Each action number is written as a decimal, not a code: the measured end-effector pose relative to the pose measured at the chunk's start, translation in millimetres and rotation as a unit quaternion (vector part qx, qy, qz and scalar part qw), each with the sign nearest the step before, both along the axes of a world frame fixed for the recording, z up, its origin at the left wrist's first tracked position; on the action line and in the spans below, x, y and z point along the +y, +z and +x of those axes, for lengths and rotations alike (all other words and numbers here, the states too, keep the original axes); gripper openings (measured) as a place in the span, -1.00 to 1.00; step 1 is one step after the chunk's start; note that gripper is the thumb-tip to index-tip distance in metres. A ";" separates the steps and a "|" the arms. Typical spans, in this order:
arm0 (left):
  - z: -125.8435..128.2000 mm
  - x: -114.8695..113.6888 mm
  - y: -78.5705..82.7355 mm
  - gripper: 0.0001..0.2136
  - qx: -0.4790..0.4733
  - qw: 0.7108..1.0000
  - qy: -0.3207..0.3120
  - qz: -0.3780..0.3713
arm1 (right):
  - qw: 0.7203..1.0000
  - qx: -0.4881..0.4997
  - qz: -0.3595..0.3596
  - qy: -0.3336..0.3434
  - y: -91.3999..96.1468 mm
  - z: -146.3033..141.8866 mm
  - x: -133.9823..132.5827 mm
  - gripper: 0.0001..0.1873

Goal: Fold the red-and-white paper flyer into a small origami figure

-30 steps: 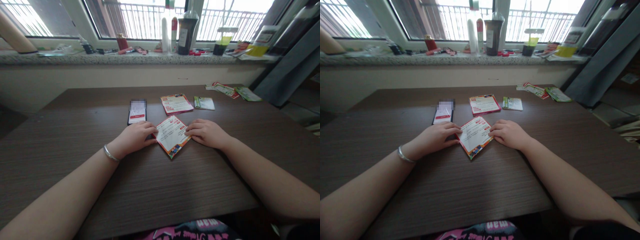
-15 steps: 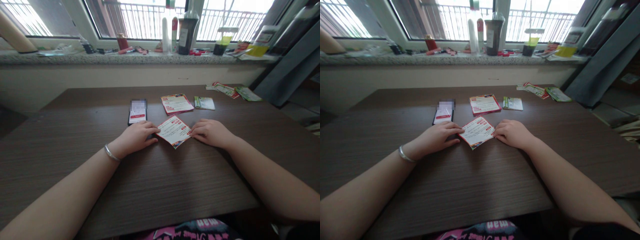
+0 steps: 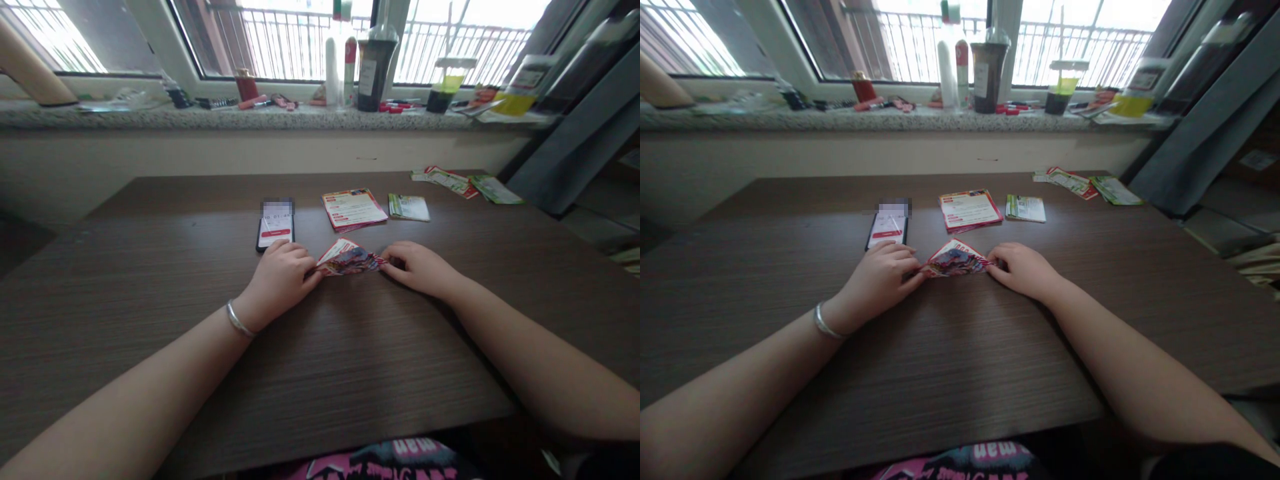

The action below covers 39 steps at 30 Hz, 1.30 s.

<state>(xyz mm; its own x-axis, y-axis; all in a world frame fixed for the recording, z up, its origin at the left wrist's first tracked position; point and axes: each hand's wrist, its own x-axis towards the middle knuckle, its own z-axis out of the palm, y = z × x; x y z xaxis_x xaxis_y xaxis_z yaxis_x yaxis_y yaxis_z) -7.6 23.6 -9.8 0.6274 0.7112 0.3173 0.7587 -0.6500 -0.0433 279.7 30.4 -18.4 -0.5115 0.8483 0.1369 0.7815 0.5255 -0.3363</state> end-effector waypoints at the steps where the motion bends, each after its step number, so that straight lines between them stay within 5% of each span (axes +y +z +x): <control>1: 1.2 -1.4 0.8 -0.68 -0.004 1.000 0.008 -0.006 | 1.000 0.005 -0.003 -0.023 0.3 -2.9 -1.3 -0.78; 9: 8.0 -3.1 -1.1 -0.63 -0.052 0.996 0.074 -0.023 | 0.994 -0.011 0.003 -0.113 2.4 -24.8 -5.9 -0.55; 18: 7.4 -1.2 -7.4 -0.59 -0.019 0.998 0.053 -0.037 | 0.988 -0.065 0.027 -0.139 2.7 -30.6 -4.7 -0.47; 39: 0.1 3.6 -10.0 -0.67 -0.024 0.998 0.024 -0.053 | 0.998 0.014 -0.039 -0.053 -6.7 -3.9 5.1 -0.63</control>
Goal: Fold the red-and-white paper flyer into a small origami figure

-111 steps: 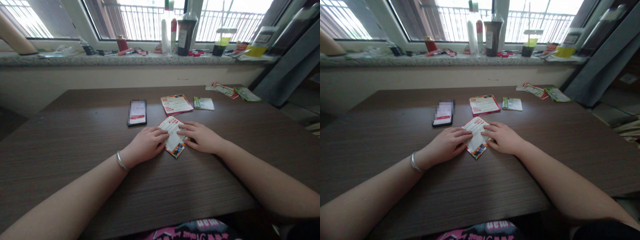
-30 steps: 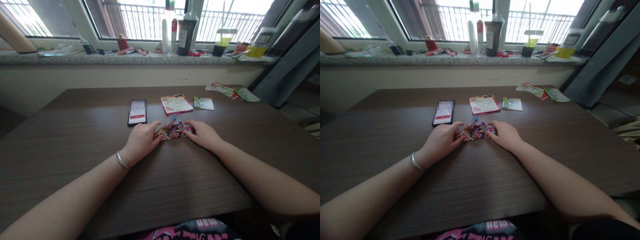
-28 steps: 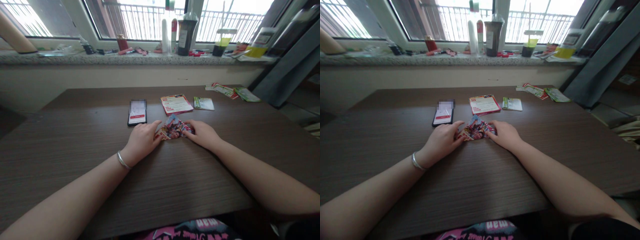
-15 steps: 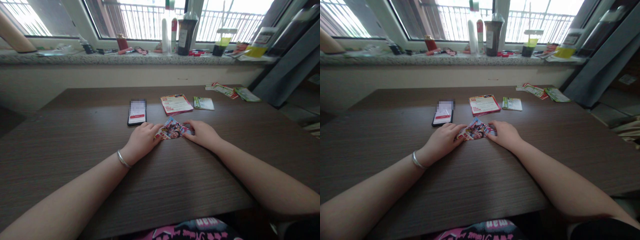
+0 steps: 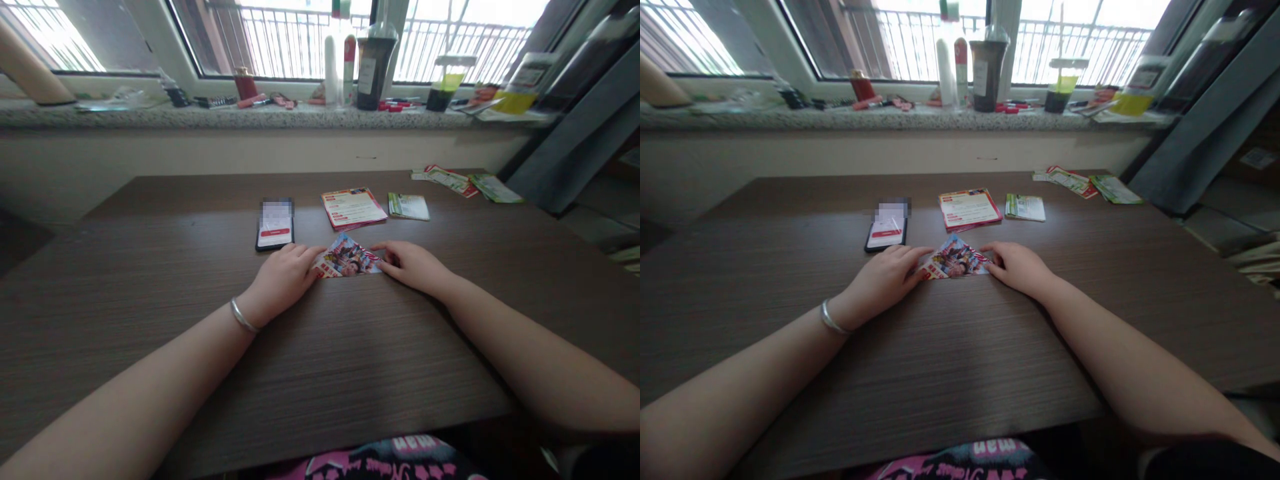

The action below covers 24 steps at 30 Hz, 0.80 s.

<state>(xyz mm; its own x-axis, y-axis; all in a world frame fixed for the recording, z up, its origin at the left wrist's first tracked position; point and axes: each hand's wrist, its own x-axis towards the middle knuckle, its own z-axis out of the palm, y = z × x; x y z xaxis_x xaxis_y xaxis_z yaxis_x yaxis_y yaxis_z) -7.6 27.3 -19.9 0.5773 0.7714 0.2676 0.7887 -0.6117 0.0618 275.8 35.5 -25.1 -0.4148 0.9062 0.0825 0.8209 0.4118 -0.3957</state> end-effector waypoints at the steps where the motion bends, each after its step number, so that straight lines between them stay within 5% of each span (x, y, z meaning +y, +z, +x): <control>1: -0.5 0.5 0.1 -0.65 -0.011 1.000 0.005 -0.009 | 1.000 0.011 0.001 -0.001 -0.5 0.4 0.1 -0.64; 9: -5.5 6.0 -5.8 -0.61 -0.125 0.990 0.017 -0.059 | 0.993 0.120 -0.006 -0.018 -8.1 3.6 2.6 -0.67; 14: -7.8 8.8 -4.6 -0.80 -0.172 0.983 -0.004 -0.058 | 0.987 0.137 0.083 -0.033 -8.8 4.3 2.7 -0.82; 24: -11.1 11.0 -1.1 -0.82 -0.111 0.985 -0.115 0.059 | 0.974 0.064 0.185 0.113 3.2 1.0 -5.1 -0.80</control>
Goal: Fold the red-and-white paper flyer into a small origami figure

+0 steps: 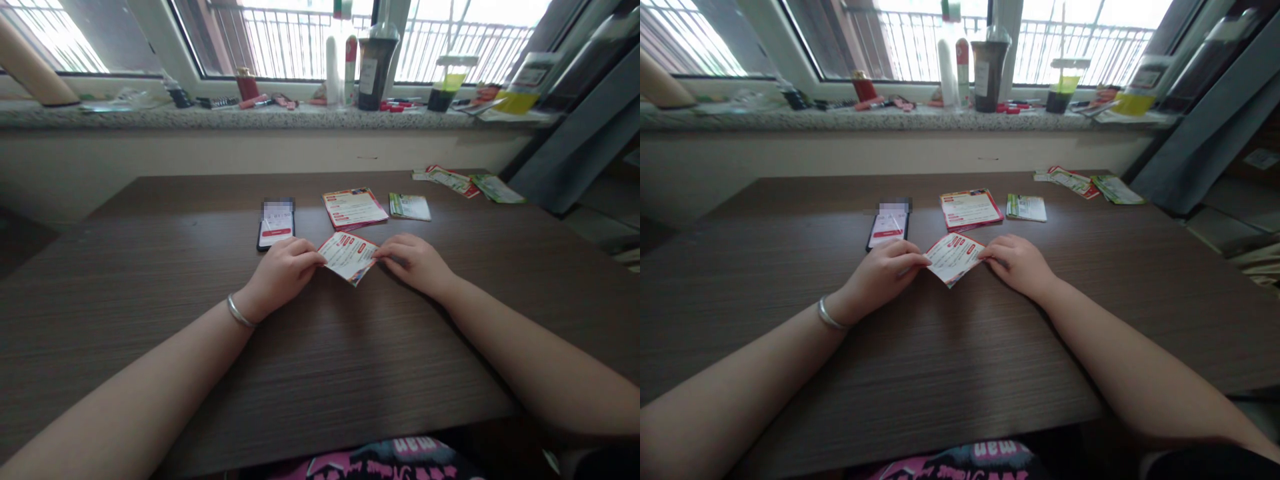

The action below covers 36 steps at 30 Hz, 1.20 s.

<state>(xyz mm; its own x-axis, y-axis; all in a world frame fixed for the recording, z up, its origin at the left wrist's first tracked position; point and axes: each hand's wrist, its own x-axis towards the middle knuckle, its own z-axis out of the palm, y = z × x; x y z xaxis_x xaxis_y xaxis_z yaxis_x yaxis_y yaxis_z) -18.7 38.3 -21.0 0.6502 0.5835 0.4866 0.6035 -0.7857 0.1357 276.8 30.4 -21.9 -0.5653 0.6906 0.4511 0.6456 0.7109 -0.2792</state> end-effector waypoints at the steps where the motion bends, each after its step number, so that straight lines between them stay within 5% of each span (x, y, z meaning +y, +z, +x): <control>1: -0.7 -0.5 0.8 -0.81 0.012 1.000 -0.008 0.007 | 1.000 -0.015 0.003 0.014 0.6 -0.3 -0.7 -0.80; 7: -3.4 -3.2 4.8 -0.78 0.092 0.993 -0.066 0.013 | 0.992 -0.079 0.012 0.093 3.5 -2.4 -3.3 -0.79; 21: 1.4 -12.2 17.9 -0.75 0.123 0.982 -0.125 -0.064 | 0.977 -0.150 0.024 0.149 11.7 -16.7 -11.5 -0.73; 36: 9.0 -11.4 6.1 -0.64 0.120 0.984 -0.112 -0.065 | 0.979 -0.162 0.047 0.116 5.4 -24.0 -16.1 -0.76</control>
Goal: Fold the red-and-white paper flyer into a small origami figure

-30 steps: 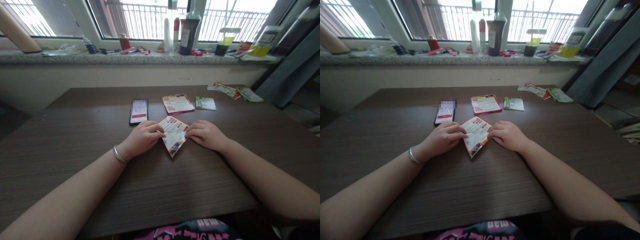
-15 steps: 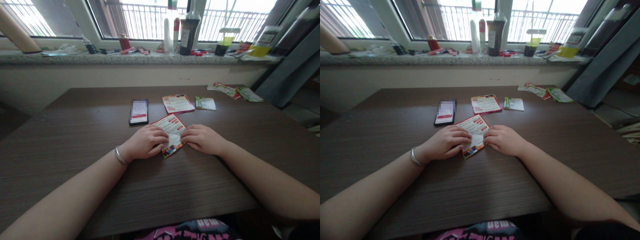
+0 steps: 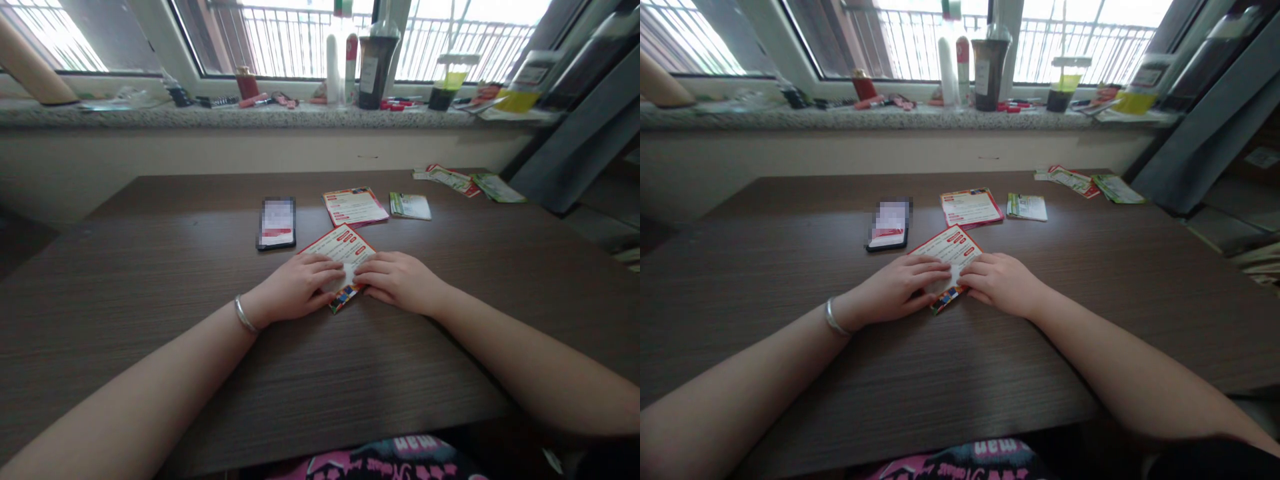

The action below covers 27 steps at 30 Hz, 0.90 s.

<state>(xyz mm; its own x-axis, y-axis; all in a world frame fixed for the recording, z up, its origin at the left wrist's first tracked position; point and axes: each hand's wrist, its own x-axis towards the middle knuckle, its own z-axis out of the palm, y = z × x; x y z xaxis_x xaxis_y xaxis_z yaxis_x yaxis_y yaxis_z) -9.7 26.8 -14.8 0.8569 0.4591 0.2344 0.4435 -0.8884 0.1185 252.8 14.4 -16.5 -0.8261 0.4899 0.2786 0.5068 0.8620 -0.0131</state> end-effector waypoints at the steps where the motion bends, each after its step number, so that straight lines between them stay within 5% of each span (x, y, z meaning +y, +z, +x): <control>1: 0.1 -0.2 0.1 -0.63 -0.001 1.000 0.002 -0.006 | 1.000 0.001 0.002 0.001 -0.6 -0.2 0.5 -0.77; 15: 0.1 3.3 -4.8 -0.73 -0.057 0.991 0.019 -0.118 | 0.996 0.042 -0.065 -0.047 -1.0 -0.1 -1.7 -0.83; 27: 0.9 -1.3 4.9 -0.70 -0.033 0.993 0.037 -0.104 | 0.965 0.137 -0.186 -0.125 -4.5 -2.6 2.9 -0.87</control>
<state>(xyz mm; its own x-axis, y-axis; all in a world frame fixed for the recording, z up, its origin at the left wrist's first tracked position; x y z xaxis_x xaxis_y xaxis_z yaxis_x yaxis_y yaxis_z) -8.8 25.5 -9.9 0.8043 0.5653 0.1833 0.4924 -0.8066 0.3270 250.2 17.2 -20.9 -0.5897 0.7724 0.2359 0.6315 0.6231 -0.4615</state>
